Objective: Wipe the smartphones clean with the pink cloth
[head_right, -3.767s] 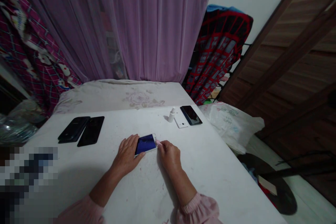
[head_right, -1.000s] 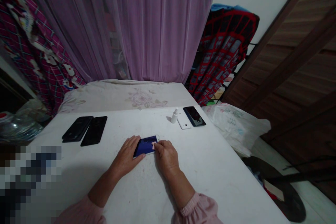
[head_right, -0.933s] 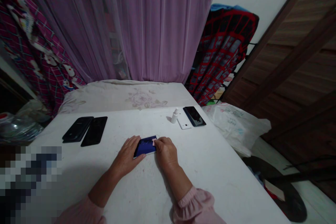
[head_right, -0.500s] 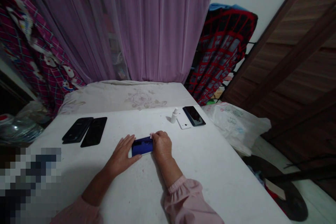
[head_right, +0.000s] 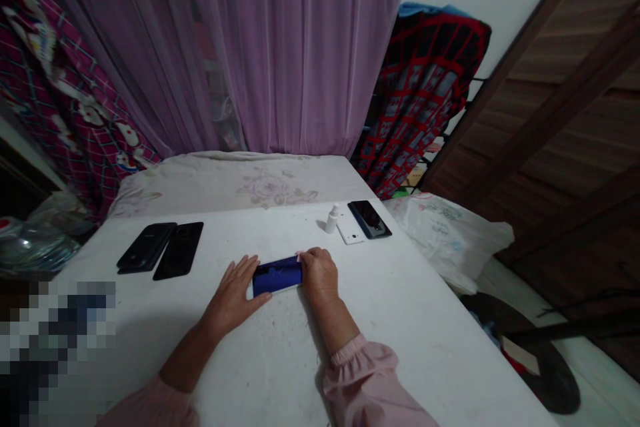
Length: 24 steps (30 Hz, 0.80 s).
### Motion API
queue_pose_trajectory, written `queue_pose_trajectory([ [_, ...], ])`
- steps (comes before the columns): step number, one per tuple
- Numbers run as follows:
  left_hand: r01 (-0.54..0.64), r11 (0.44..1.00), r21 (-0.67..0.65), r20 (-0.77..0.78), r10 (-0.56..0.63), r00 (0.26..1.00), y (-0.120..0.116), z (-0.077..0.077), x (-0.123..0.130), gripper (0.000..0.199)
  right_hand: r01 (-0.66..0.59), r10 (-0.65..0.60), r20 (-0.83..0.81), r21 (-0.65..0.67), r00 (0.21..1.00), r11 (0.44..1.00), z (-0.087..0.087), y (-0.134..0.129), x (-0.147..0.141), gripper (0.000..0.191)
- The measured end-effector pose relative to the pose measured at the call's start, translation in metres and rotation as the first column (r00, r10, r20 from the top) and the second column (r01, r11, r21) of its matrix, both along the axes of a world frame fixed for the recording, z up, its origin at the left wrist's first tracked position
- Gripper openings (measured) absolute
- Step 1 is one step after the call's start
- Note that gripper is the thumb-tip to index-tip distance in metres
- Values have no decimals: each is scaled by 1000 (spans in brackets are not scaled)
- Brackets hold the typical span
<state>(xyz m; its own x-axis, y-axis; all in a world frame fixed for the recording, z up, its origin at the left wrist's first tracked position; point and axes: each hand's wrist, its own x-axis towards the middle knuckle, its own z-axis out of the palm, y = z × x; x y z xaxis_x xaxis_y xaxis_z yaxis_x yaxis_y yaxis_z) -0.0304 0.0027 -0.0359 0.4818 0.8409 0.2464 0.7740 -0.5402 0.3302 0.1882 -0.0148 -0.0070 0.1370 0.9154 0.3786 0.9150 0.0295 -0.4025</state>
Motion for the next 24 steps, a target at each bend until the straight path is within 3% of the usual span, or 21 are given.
queue_pose_trajectory([
  [6, -15, 1000, -12, -60, 15, 998, -3, 5, 2, 68, -106, 112, 69, -79, 991, 991, 6, 4, -44, 18],
  [9, -26, 1000, -13, -71, 25, 997, -4, 7, 2, 67, -120, 127, 69, -96, 990, 988, 8, 2, -37, 18],
  [16, -27, 1000, -15, -74, 26, 997, -4, 8, 4, 66, 23, -19, 50, -84, 999, 996, 8, -3, 5, 20],
  [19, -33, 999, -9, -79, 32, 996, -4, 8, 5, 66, 6, -4, 53, -39, 999, 999, 4, -3, -8, 20],
  [24, -34, 999, -3, -89, 34, 995, -4, 6, 5, 67, -133, 131, 45, 55, 990, 990, -5, -11, -35, 16],
])
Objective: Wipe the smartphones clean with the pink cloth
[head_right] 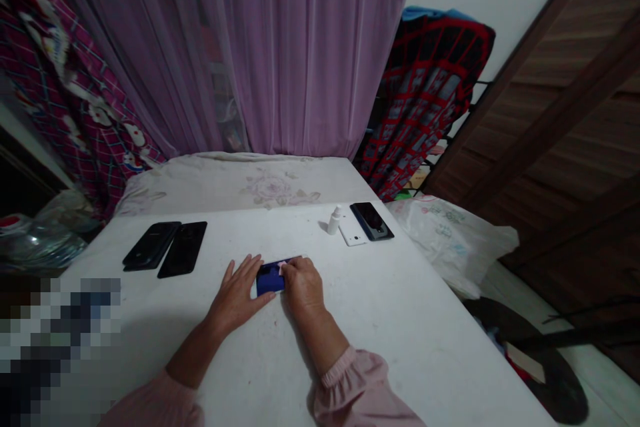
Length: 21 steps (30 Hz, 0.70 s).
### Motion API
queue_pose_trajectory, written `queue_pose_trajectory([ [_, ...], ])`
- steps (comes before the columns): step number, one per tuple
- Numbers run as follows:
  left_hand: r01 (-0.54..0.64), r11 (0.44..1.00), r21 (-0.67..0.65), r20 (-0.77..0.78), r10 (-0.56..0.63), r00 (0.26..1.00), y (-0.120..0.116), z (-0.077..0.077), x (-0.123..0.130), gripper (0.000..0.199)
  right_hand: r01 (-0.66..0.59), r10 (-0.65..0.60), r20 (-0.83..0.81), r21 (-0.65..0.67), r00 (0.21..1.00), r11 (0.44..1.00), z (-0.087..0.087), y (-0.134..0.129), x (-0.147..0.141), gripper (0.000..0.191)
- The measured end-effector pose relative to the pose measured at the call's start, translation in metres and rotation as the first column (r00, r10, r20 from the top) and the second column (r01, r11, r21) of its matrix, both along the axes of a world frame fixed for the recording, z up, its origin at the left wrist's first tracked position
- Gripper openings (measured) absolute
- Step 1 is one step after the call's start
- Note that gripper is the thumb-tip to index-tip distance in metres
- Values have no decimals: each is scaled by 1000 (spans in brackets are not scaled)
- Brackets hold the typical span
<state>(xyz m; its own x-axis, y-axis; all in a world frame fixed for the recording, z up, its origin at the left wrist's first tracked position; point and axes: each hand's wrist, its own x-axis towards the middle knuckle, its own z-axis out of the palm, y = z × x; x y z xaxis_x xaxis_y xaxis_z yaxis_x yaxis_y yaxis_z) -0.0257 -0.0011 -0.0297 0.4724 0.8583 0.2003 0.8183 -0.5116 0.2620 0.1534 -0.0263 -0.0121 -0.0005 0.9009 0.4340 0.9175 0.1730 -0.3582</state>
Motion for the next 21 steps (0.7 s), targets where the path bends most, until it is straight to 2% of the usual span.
queue_pose_trajectory([
  [3, 2, 1000, 12, -1, -2, 1000, 1, -1, -1, 67, -25, 26, -23, 39, 999, 999, -5, -7, 11, 19],
  [8, -4, 1000, 17, 2, 4, 1000, 0, -2, 1, 66, 99, -97, -37, 61, 995, 993, -6, -7, 43, 20],
  [11, -9, 1000, 25, 7, 9, 1000, 0, -2, 2, 65, 96, -95, -23, 58, 995, 994, -5, -5, 36, 21],
  [16, -15, 1000, 24, 5, 15, 1000, -2, 1, 3, 65, -45, 48, -29, 83, 998, 995, -3, -19, 6, 19],
  [18, -19, 1000, 13, 2, 19, 1000, -2, 2, 3, 66, -70, 72, -21, 84, 997, 994, -4, -26, 9, 18],
  [21, -22, 1000, 10, -2, 22, 1000, -2, 3, 3, 65, -19, 21, -20, 77, 1000, 997, -5, -32, 29, 20],
])
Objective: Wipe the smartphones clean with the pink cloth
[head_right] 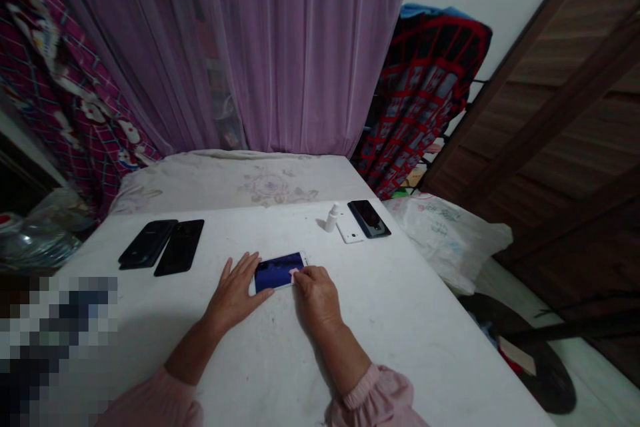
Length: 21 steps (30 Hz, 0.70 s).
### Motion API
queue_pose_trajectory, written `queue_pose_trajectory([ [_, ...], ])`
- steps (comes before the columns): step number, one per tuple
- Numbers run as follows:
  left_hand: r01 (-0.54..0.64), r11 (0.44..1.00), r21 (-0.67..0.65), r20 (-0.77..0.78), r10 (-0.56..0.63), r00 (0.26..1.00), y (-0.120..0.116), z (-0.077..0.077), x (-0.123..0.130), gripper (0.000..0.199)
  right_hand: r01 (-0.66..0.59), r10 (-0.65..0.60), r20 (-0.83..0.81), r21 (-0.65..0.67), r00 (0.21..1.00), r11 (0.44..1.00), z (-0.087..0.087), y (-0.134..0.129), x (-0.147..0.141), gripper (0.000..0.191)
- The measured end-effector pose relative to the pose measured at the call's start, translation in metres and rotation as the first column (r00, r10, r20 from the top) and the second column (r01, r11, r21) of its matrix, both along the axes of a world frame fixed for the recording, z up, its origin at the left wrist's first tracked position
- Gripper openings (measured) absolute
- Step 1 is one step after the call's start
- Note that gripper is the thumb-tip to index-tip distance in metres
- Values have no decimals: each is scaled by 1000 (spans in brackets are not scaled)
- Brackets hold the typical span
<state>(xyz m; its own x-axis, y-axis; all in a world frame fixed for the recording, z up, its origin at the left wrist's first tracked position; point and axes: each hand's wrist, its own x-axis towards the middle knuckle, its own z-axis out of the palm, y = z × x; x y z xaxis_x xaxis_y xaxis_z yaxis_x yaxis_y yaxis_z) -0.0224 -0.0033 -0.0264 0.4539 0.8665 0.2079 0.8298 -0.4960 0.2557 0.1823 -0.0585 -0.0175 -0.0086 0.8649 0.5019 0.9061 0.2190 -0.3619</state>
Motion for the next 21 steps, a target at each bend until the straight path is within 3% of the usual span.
queue_pose_trajectory([
  [5, 17, 1000, 3, -1, -17, 1000, 0, 0, 0, 67, 54, -54, 9, 25, 999, 998, -3, -1, 22, 22],
  [9, 25, 999, -26, -10, -25, 1000, 0, 2, 0, 68, -117, 118, -13, 42, 993, 992, 1, 0, 5, 19],
  [14, 41, 998, -48, -28, -42, 999, -1, 6, 0, 69, -325, 324, 21, 48, 946, 944, 8, 6, -15, 20],
  [18, 47, 998, -50, -45, -49, 998, -1, 7, -2, 69, -413, 406, 128, 31, 905, 910, 10, 9, -1, 22],
  [21, 54, 997, -61, -55, -57, 997, -1, 8, -2, 69, -409, 404, 133, 18, 905, 912, 11, 8, 23, 21],
])
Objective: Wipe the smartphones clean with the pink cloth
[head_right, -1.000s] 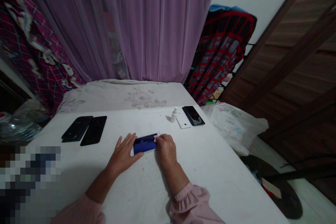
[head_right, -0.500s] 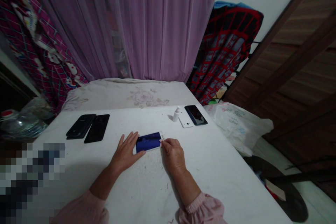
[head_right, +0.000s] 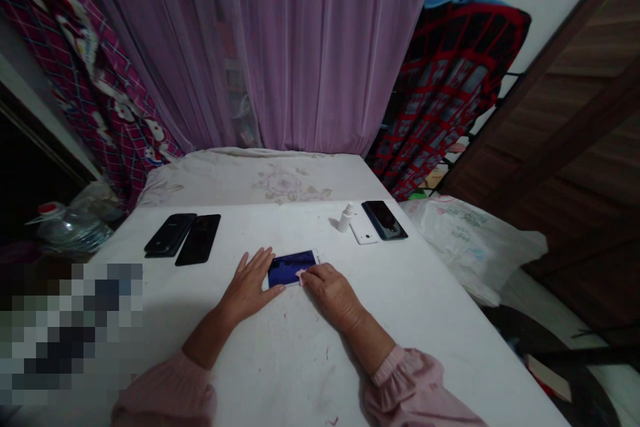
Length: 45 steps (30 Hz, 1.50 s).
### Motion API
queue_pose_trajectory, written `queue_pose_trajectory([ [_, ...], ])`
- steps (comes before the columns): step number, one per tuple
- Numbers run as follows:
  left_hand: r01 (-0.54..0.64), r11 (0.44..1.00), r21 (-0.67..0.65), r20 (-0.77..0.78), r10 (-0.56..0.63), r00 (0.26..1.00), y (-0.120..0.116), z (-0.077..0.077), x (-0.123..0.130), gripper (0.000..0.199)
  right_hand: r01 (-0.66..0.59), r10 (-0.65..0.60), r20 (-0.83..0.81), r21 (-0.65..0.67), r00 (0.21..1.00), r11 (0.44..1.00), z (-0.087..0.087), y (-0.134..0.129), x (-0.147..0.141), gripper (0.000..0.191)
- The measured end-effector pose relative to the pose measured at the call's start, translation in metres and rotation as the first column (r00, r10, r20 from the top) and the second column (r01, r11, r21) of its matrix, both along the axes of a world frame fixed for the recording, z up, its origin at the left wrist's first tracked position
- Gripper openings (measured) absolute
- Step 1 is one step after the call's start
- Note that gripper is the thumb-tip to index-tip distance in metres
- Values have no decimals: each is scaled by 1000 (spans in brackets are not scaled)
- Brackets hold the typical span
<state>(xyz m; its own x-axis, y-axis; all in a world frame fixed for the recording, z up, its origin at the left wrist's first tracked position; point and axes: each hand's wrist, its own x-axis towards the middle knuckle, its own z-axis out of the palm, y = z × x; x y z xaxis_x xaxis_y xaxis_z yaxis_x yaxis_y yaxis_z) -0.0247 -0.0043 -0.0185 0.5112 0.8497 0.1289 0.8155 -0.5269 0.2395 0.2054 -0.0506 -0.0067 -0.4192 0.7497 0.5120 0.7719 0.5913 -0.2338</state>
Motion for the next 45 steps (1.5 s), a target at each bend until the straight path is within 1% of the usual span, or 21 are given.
queue_pose_trajectory([
  [3, 2, 1000, -20, -10, -2, 1000, 1, 1, 0, 70, 40, -40, -17, -26, 999, 999, -1, 0, 20, 21],
  [5, 2, 1000, -25, -11, -2, 1000, 1, 1, 0, 70, 53, -54, -22, -44, 998, 998, -1, 0, 24, 21],
  [7, 3, 1000, -16, -2, -3, 1000, 1, 0, 0, 69, 46, -48, -33, -55, 998, 997, -1, 2, 19, 20],
  [12, 10, 1000, 15, 6, -10, 1000, 3, -4, -1, 69, -4, -2, -90, -71, 996, 997, 0, 5, -7, 18],
  [14, 16, 999, 30, 7, -16, 1000, 3, -6, -2, 69, -11, 1, -110, -88, 994, 996, 1, 5, -9, 16],
  [20, 17, 998, 57, 24, -19, 1000, 6, -11, -3, 67, 44, -66, -146, -147, 987, 988, 2, 1, 20, 15],
  [22, 19, 999, 46, 20, -20, 1000, 7, -10, -3, 68, 57, -80, -150, -150, 985, 987, 2, 1, 24, 15],
  [25, 24, 999, 32, 9, -25, 1000, 7, -10, -3, 68, 56, -75, -132, -144, 988, 988, 2, 3, 13, 15],
  [30, 26, 998, 56, 22, -27, 999, 8, -12, -2, 68, -11, 0, -105, -108, 994, 994, 4, 5, -22, 14],
  [32, 24, 998, 59, 21, -25, 999, 8, -13, -2, 68, -24, 14, -109, -96, 994, 995, 5, 5, -26, 12],
  [34, 23, 998, 63, 19, -24, 1000, 8, -13, -3, 69, -20, 9, -111, -104, 994, 994, 6, 5, -19, 12],
  [38, 24, 998, 61, 14, -25, 1000, 9, -13, -3, 69, 36, -53, -132, -125, 990, 991, 5, 4, 12, 13],
  [40, 26, 998, 60, 8, -27, 1000, 9, -12, -3, 69, 63, -81, -148, -123, 986, 990, 5, 4, 23, 13],
  [42, 29, 998, 61, 1, -29, 1000, 9, -12, -2, 69, 73, -92, -155, -120, 984, 990, 4, 4, 25, 14],
  [45, 30, 997, 65, -8, -30, 1000, 10, -11, -2, 69, 71, -88, -141, -122, 986, 990, 3, 5, 9, 16],
])
